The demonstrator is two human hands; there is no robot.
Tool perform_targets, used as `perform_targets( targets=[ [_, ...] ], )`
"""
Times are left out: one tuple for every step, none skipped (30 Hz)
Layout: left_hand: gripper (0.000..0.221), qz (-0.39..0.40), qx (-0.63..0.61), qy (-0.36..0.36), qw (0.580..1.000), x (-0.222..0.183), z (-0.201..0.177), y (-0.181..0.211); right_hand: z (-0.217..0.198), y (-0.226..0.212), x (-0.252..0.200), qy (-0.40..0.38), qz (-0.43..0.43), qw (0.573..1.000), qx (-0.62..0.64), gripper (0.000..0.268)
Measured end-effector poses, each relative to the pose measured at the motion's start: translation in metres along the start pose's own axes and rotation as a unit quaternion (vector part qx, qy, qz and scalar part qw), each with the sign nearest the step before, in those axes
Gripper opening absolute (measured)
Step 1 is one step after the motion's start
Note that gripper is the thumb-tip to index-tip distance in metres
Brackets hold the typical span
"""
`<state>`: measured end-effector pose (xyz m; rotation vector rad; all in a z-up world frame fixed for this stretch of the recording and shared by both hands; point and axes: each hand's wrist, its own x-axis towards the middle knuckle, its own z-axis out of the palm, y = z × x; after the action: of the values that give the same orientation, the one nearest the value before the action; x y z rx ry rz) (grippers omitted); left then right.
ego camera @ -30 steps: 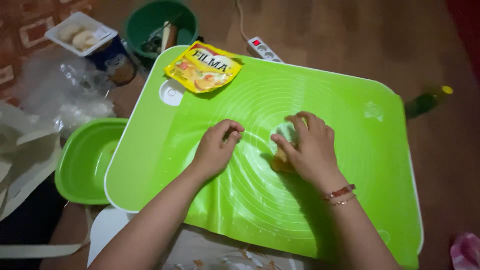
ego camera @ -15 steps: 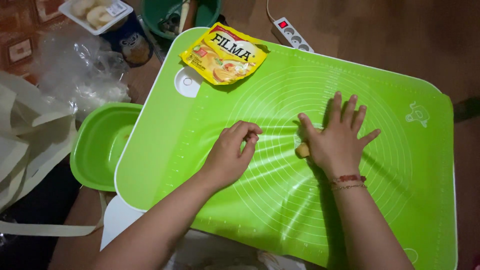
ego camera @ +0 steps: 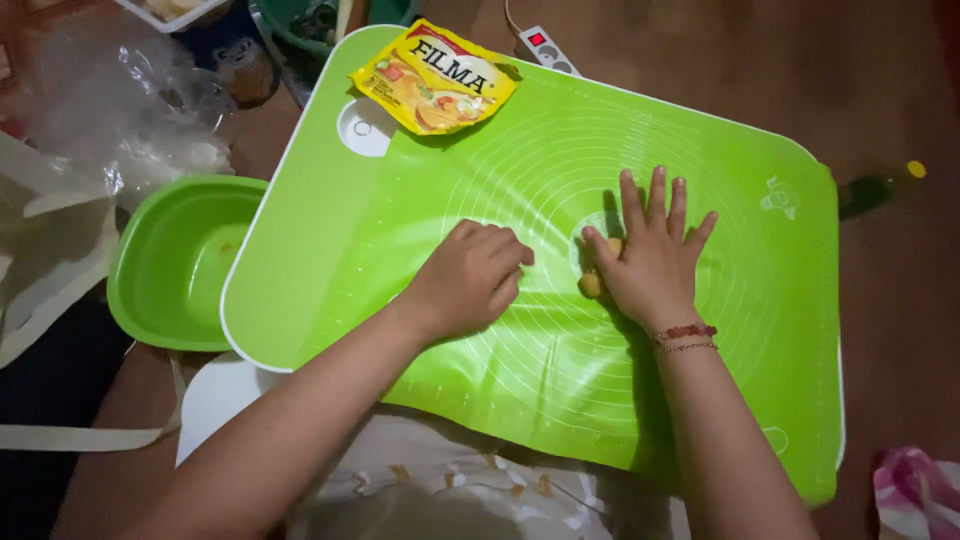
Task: Kneading and shaping a small piece of dough on a silicone mat.
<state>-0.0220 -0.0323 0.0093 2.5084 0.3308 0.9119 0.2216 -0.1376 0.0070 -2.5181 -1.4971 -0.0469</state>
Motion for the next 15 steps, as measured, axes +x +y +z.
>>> perform_targets(
  targets=[
    [0.022,-0.002,0.023,-0.023,0.999,0.001,0.000,-0.001,-0.001,0.001,-0.003,0.017,-0.027,0.999,0.006,0.082],
    [0.022,0.005,0.025,-0.021,0.999,0.001,-0.002,-0.001,-0.001,0.003,-0.003,0.024,-0.026,0.999,0.005,0.082],
    [0.029,-0.029,0.044,-0.042,0.998,0.001,-0.004,-0.001,-0.002,0.006,-0.004,0.024,-0.043,0.999,0.000,0.082],
    [0.037,-0.062,0.064,-0.063,0.994,0.001,-0.006,0.000,-0.003,0.009,-0.005,0.025,-0.060,0.998,-0.005,0.083],
    [0.037,-0.058,0.065,-0.061,0.994,-0.003,-0.008,-0.001,-0.003,0.010,-0.002,0.028,-0.059,0.998,-0.006,0.083],
    [0.042,-0.056,0.091,-0.070,0.992,-0.007,-0.010,-0.002,-0.003,0.011,0.001,0.015,-0.029,0.999,0.017,0.083],
    [0.047,-0.056,0.117,-0.081,0.988,-0.014,-0.011,-0.002,-0.002,0.012,0.002,-0.001,0.000,0.999,0.042,0.084],
    [0.047,-0.055,0.117,-0.081,0.988,-0.017,-0.016,-0.001,0.002,0.015,0.002,0.000,0.002,0.999,0.042,0.084],
    [0.049,-0.069,0.122,-0.078,0.987,-0.021,-0.021,0.001,0.006,0.018,0.001,0.026,0.019,0.998,0.053,0.080],
    [0.051,-0.083,0.127,-0.075,0.986,-0.024,-0.026,0.002,0.010,0.021,0.001,0.051,0.036,0.996,0.064,0.076],
    [0.051,-0.080,0.128,-0.074,0.986,-0.030,-0.029,-0.003,0.010,0.018,-0.005,0.054,0.037,0.996,0.064,0.076],
    [0.048,-0.125,0.125,-0.047,0.983,-0.034,-0.031,-0.009,0.010,0.016,-0.011,0.119,0.047,0.988,0.084,0.062],
    [0.046,-0.170,0.121,-0.018,0.978,-0.038,-0.033,-0.015,0.010,0.014,-0.015,0.183,0.056,0.976,0.102,0.050],
    [0.046,-0.166,0.122,-0.017,0.978,-0.039,-0.038,-0.019,0.003,0.002,-0.021,0.187,0.057,0.975,0.103,0.050],
    [0.043,-0.203,0.136,0.025,0.969,-0.043,-0.043,-0.024,-0.002,-0.011,-0.030,0.140,0.067,0.986,0.064,0.045]
  ],
)
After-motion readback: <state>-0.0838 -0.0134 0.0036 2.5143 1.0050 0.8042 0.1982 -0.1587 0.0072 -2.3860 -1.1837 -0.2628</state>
